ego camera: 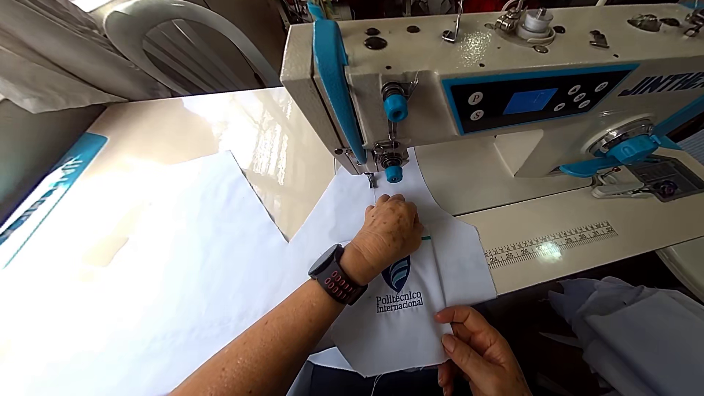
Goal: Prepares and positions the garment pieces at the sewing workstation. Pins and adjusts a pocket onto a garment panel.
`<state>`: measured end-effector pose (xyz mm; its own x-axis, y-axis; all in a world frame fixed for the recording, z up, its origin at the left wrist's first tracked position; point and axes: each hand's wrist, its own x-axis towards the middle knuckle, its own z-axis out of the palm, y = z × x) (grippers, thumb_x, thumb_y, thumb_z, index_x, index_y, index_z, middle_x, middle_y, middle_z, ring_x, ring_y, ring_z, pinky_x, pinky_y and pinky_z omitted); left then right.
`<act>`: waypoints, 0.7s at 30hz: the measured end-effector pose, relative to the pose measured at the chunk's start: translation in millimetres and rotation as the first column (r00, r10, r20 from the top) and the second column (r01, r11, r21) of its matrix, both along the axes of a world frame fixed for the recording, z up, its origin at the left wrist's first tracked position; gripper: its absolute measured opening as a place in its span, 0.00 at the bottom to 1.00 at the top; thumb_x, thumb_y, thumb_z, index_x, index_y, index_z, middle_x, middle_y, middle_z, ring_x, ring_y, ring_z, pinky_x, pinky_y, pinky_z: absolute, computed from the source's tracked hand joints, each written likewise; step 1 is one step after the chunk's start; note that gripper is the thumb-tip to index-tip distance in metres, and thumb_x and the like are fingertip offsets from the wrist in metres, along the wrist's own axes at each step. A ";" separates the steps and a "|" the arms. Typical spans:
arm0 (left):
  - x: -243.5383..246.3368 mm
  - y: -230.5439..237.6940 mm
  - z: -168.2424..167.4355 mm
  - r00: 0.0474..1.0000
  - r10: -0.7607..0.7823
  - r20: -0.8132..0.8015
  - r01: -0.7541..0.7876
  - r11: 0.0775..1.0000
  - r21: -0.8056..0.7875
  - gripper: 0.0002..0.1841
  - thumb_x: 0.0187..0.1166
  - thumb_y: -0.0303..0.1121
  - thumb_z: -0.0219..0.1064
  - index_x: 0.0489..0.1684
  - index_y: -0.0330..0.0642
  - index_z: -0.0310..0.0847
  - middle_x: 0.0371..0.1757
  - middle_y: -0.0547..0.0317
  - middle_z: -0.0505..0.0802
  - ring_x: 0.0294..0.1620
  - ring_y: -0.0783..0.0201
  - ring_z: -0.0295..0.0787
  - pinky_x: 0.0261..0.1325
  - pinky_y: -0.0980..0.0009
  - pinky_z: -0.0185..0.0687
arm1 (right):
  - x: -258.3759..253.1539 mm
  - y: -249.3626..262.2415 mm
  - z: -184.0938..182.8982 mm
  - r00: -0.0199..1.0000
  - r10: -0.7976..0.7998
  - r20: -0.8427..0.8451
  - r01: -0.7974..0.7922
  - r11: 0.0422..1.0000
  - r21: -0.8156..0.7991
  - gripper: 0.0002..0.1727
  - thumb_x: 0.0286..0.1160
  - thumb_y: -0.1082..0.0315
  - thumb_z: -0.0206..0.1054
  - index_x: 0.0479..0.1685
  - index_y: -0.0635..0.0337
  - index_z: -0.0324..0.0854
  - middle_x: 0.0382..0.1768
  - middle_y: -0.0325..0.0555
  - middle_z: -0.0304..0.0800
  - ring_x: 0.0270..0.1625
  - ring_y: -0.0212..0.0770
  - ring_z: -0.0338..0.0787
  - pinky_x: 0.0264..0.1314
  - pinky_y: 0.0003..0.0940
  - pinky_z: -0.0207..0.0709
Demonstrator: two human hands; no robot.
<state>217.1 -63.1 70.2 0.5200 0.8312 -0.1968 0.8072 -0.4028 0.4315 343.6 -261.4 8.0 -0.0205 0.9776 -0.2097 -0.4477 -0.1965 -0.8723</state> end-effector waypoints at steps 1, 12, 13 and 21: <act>1.9 -1.4 0.5 1.000 0.010 -0.020 -0.009 1.000 0.004 0.10 0.79 0.33 0.70 0.36 0.34 0.90 0.42 0.45 0.89 0.55 0.43 0.84 0.53 0.45 0.75 | 0.1 0.2 -0.2 1.000 0.001 -0.002 -0.001 1.000 -0.004 0.15 0.79 0.83 0.54 0.60 0.64 0.76 0.35 0.36 0.93 0.29 0.30 0.92 0.32 0.27 0.88; -2.5 -33.9 -37.8 0.946 -0.280 0.164 0.106 0.744 0.660 0.06 0.61 0.15 0.69 0.22 0.35 0.89 0.31 0.48 0.92 0.32 0.52 0.92 0.32 0.62 0.87 | 2.3 0.7 1.0 1.000 0.019 -0.003 -0.019 1.000 -0.009 0.15 0.79 0.82 0.54 0.62 0.65 0.75 0.35 0.35 0.93 0.30 0.29 0.92 0.33 0.27 0.88; -3.8 -41.4 -36.8 0.952 -0.271 0.140 0.111 0.735 0.669 0.06 0.62 0.16 0.67 0.24 0.34 0.90 0.32 0.48 0.93 0.34 0.52 0.93 0.32 0.63 0.88 | 2.3 0.4 1.2 1.000 0.017 -0.002 -0.017 1.000 -0.010 0.15 0.79 0.82 0.54 0.61 0.65 0.76 0.34 0.35 0.93 0.30 0.29 0.92 0.33 0.27 0.88; -21.6 -93.8 -71.5 0.991 -0.133 0.026 0.086 0.770 0.632 0.37 0.84 0.62 0.42 0.77 0.46 0.81 0.80 0.52 0.83 0.82 0.39 0.76 0.77 0.35 0.66 | 23.8 3.4 8.4 0.832 0.061 0.552 -0.196 0.962 0.188 0.12 0.79 0.78 0.62 0.57 0.75 0.81 0.33 0.47 0.94 0.32 0.33 0.94 0.37 0.28 0.89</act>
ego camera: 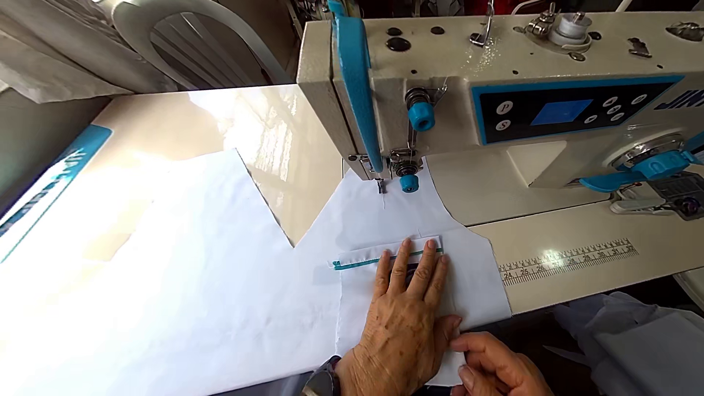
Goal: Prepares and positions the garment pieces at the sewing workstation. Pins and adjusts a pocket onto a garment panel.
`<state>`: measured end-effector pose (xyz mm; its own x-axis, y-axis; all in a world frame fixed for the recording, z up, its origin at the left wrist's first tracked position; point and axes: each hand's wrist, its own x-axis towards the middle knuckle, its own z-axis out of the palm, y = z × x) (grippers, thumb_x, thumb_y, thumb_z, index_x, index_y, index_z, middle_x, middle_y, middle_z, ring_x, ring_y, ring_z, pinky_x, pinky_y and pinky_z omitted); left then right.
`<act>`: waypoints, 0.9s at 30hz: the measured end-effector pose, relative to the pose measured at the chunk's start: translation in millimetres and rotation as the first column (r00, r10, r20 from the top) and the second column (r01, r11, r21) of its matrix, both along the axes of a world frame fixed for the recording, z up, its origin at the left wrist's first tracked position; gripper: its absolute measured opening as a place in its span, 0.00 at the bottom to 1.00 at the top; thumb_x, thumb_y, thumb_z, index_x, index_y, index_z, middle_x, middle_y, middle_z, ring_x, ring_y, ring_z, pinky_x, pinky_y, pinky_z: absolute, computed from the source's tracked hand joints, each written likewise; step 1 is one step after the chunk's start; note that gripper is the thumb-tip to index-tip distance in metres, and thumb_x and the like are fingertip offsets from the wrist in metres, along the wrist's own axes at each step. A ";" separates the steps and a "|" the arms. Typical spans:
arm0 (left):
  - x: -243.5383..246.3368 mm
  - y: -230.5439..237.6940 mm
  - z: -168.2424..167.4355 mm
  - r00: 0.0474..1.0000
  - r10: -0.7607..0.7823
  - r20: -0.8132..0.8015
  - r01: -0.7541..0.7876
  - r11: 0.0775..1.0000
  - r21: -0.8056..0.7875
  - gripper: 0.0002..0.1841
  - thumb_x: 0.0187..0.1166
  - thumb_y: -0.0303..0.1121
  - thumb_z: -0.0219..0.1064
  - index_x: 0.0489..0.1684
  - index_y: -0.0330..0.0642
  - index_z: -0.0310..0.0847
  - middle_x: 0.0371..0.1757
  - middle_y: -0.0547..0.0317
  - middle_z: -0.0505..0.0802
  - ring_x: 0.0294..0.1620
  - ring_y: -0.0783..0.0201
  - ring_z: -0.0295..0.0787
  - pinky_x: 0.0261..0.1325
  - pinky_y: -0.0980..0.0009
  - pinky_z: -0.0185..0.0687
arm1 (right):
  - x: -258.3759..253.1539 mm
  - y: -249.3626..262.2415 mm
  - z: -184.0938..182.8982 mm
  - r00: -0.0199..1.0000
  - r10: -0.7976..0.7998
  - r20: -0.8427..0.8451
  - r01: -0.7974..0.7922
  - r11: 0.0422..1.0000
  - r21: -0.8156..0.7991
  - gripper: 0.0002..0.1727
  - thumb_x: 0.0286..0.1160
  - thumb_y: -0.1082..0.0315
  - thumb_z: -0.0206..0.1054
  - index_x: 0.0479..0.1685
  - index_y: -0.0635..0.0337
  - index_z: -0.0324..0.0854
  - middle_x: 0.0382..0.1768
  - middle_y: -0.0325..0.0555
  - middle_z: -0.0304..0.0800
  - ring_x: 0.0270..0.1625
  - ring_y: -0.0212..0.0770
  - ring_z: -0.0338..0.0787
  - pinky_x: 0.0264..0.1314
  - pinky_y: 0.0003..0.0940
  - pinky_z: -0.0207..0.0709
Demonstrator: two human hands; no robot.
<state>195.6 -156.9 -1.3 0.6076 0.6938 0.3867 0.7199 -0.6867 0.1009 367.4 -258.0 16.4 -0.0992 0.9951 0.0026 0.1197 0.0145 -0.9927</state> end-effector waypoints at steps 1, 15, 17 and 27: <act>-1.5 -0.4 -1.7 1.000 0.015 0.003 -0.015 1.000 -0.007 0.38 0.85 0.64 0.39 0.80 0.50 0.79 0.82 0.55 0.82 0.83 0.37 0.73 0.78 0.32 0.63 | 7.3 6.5 3.6 0.972 -0.043 0.230 0.000 0.983 0.183 0.11 0.80 0.74 0.65 0.52 0.73 0.86 0.33 0.48 0.94 0.34 0.32 0.92 0.39 0.24 0.85; -48.2 9.6 4.9 0.946 -0.019 0.325 0.075 0.984 -0.162 0.21 0.88 0.42 0.54 0.61 0.42 0.90 0.72 0.55 0.91 0.77 0.53 0.83 0.82 0.49 0.72 | 19.4 111.2 -24.7 0.549 -0.279 0.788 -0.440 0.705 0.557 0.37 0.88 0.35 0.44 0.71 0.53 0.85 0.73 0.45 0.88 0.78 0.43 0.82 0.78 0.42 0.69; -76.8 14.0 6.8 0.943 0.095 0.320 -0.050 0.988 -0.147 0.19 0.88 0.40 0.54 0.54 0.45 0.94 0.67 0.57 0.93 0.74 0.55 0.86 0.80 0.52 0.76 | 21.7 111.2 -22.4 0.545 -0.246 0.802 -0.455 0.717 0.529 0.37 0.87 0.33 0.45 0.71 0.51 0.85 0.75 0.44 0.86 0.80 0.43 0.80 0.80 0.42 0.68; -92.3 7.3 7.3 0.973 0.043 0.226 -0.050 0.998 0.024 0.17 0.90 0.40 0.54 0.56 0.45 0.90 0.60 0.59 0.95 0.66 0.61 0.89 0.70 0.64 0.80 | 26.4 112.3 -8.6 0.493 -0.168 0.854 -0.503 0.745 0.437 0.46 0.76 0.22 0.44 0.75 0.47 0.83 0.78 0.40 0.84 0.82 0.40 0.78 0.80 0.47 0.67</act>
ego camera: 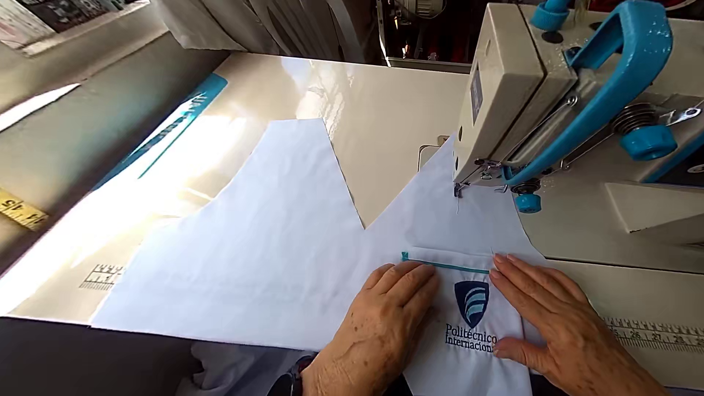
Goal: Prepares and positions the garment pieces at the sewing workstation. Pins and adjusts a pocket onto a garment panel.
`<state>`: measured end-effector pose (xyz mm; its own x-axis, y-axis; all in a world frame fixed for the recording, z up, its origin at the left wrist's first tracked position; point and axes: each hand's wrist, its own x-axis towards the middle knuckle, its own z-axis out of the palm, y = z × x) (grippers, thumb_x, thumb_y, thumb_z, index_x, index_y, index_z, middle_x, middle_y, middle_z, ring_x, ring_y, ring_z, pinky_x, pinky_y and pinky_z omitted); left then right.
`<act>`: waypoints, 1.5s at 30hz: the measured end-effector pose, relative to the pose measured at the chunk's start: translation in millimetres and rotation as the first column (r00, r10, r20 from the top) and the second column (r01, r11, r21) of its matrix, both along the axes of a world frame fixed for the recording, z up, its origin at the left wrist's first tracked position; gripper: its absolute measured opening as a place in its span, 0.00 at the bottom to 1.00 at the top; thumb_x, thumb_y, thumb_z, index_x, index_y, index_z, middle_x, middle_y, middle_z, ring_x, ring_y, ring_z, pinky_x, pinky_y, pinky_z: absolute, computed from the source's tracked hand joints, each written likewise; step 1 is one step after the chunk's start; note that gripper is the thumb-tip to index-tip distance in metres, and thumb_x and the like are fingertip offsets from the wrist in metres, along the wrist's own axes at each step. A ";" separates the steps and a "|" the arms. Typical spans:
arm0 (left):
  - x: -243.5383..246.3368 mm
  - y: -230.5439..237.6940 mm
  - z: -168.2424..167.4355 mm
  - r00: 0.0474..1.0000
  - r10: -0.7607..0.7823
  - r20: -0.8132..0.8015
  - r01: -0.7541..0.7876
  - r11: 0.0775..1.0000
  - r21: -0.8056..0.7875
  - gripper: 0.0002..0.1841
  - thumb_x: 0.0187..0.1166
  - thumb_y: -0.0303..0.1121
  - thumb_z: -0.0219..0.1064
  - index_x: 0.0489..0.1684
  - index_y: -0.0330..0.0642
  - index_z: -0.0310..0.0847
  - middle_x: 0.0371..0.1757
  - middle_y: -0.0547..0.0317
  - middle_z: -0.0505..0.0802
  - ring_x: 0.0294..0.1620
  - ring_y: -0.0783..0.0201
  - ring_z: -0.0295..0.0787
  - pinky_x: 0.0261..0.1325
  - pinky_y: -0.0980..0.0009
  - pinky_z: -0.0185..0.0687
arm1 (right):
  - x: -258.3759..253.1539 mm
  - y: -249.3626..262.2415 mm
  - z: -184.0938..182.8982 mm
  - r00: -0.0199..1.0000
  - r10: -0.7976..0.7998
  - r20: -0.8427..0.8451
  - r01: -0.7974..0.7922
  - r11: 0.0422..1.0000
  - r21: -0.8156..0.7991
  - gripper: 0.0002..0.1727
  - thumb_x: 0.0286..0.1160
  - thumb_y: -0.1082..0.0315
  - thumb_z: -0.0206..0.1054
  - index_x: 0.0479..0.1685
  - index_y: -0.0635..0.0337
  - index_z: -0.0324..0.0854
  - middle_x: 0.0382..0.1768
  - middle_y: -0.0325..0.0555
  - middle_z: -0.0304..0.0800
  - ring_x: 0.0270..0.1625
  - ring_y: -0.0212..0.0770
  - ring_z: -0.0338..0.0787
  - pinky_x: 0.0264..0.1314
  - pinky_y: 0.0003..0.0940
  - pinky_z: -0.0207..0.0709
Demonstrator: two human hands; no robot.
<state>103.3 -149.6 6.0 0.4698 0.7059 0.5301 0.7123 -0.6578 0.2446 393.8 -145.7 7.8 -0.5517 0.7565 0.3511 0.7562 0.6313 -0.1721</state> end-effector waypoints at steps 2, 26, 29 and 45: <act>5.6 -11.4 1.0 0.995 0.077 -0.067 -0.081 0.996 -0.048 0.23 0.90 0.49 0.50 0.53 0.44 0.89 0.67 0.55 0.93 0.72 0.58 0.87 0.75 0.59 0.77 | 2.3 -1.8 2.2 1.000 0.018 0.021 -0.017 0.999 -0.049 0.49 0.70 0.17 0.44 0.79 0.41 0.80 0.81 0.41 0.80 0.85 0.42 0.75 0.82 0.51 0.63; -8.5 -20.6 2.0 0.986 0.110 -0.127 -0.130 0.978 -0.166 0.46 0.74 0.80 0.36 0.75 0.60 0.83 0.80 0.68 0.84 0.84 0.53 0.75 0.81 0.42 0.65 | 8.8 3.6 0.8 0.997 0.042 -0.061 -0.045 0.998 -0.041 0.37 0.83 0.30 0.46 0.73 0.44 0.84 0.77 0.39 0.85 0.83 0.39 0.78 0.83 0.48 0.63; -7.8 -8.1 14.3 0.992 0.103 -0.068 -0.113 0.981 -0.161 0.34 0.89 0.64 0.37 0.56 0.60 0.94 0.69 0.70 0.92 0.77 0.55 0.82 0.75 0.47 0.73 | 0.3 23.1 1.6 0.958 0.017 -0.285 -0.016 1.000 0.004 0.20 0.89 0.54 0.56 0.47 0.49 0.95 0.54 0.37 0.98 0.64 0.35 0.92 0.71 0.35 0.78; -4.7 56.3 13.6 0.992 0.126 0.007 -0.122 0.972 -0.203 0.11 0.66 0.40 0.74 0.35 0.42 0.87 0.28 0.58 0.87 0.32 0.54 0.87 0.38 0.55 0.83 | -13.5 57.5 61.4 0.904 -0.426 -0.026 0.323 0.723 -0.611 0.14 0.58 0.61 0.87 0.31 0.60 0.91 0.43 0.52 0.85 0.56 0.55 0.80 0.57 0.52 0.72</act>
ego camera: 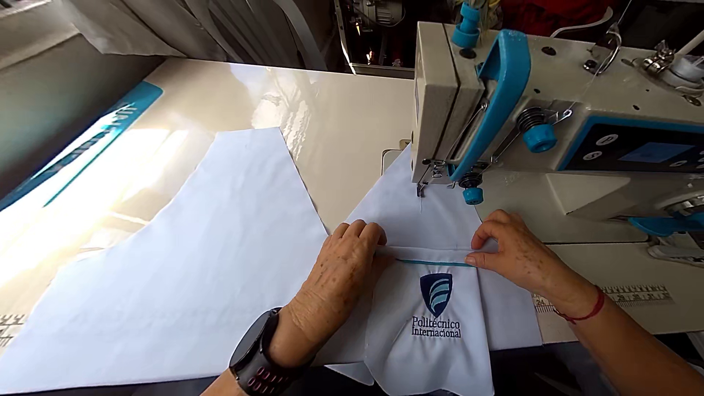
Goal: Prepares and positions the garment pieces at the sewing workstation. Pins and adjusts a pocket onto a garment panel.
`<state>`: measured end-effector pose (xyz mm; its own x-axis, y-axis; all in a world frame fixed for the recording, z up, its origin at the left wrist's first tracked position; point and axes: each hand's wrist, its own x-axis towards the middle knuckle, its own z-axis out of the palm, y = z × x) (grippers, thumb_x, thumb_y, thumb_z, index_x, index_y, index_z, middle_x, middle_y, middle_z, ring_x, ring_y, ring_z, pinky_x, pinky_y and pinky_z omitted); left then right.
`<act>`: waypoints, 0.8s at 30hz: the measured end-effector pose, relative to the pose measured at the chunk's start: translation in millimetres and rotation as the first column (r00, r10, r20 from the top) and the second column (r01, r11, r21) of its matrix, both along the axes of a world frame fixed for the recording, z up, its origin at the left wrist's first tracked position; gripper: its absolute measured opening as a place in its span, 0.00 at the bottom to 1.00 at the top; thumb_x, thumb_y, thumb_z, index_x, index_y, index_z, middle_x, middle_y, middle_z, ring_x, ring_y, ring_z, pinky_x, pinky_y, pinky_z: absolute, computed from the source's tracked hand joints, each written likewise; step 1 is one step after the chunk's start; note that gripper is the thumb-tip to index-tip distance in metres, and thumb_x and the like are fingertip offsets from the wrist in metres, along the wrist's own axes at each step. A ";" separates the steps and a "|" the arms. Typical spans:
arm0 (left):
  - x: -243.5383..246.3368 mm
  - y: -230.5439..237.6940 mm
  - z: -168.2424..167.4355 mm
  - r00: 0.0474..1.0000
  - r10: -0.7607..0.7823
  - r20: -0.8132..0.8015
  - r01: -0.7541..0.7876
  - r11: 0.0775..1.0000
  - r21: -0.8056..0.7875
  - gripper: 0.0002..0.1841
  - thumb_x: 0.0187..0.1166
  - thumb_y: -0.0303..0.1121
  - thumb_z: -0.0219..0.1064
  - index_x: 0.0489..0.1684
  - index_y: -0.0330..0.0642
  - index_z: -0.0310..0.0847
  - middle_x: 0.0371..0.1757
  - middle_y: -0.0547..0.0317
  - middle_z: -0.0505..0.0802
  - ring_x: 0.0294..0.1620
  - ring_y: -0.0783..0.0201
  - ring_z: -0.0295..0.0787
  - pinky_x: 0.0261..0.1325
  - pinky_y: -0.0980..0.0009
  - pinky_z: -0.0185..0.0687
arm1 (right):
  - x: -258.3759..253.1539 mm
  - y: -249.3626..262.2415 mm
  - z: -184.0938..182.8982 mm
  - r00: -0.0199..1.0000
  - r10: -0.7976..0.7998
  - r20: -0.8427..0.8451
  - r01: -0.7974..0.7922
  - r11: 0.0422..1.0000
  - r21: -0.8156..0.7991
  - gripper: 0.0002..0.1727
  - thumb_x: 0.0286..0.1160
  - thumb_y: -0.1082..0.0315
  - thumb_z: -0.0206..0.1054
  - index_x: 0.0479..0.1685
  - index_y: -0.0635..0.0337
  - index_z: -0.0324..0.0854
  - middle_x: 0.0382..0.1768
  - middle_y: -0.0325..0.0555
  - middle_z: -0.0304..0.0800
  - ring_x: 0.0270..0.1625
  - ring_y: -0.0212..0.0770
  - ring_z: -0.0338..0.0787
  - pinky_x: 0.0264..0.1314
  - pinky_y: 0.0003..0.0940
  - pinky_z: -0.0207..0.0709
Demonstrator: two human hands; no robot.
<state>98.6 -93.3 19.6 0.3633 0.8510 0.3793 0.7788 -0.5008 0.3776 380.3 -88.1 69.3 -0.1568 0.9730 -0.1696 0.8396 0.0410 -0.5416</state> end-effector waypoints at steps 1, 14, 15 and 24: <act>-0.3 0.4 1.2 1.000 -0.001 -0.002 0.001 1.000 -0.020 0.10 0.66 0.39 0.75 0.31 0.42 0.86 0.26 0.59 0.86 0.31 0.54 0.86 0.36 0.56 0.82 | -3.0 -0.1 2.8 1.000 0.004 0.010 -0.004 1.000 -0.022 0.13 0.60 0.62 0.86 0.31 0.61 0.91 0.43 0.52 0.85 0.56 0.55 0.79 0.57 0.52 0.72; -2.7 0.3 12.7 0.962 0.067 0.264 0.004 0.965 -0.261 0.13 0.70 0.30 0.73 0.49 0.40 0.80 0.28 0.67 0.91 0.28 0.73 0.87 0.33 0.74 0.83 | -4.8 -5.4 -2.7 0.977 -0.063 -0.203 0.054 0.997 -0.046 0.12 0.65 0.74 0.81 0.41 0.62 0.82 0.28 0.41 0.87 0.31 0.32 0.86 0.37 0.28 0.79; -3.4 1.3 13.7 0.961 0.072 0.266 0.001 0.964 -0.267 0.13 0.71 0.29 0.72 0.51 0.40 0.80 0.28 0.67 0.91 0.28 0.74 0.87 0.33 0.75 0.83 | -4.3 -3.7 -2.6 0.974 -0.060 -0.217 0.052 0.998 -0.044 0.13 0.64 0.74 0.81 0.41 0.62 0.81 0.27 0.41 0.87 0.31 0.31 0.86 0.37 0.28 0.79; 4.4 9.9 23.7 0.967 0.123 0.224 -0.053 0.955 -0.292 0.17 0.67 0.24 0.78 0.52 0.37 0.79 0.25 0.63 0.90 0.25 0.68 0.86 0.31 0.69 0.82 | -3.7 8.0 -3.3 0.982 -0.031 -0.186 0.033 0.999 0.008 0.14 0.63 0.75 0.81 0.42 0.64 0.81 0.26 0.42 0.86 0.30 0.34 0.86 0.35 0.30 0.79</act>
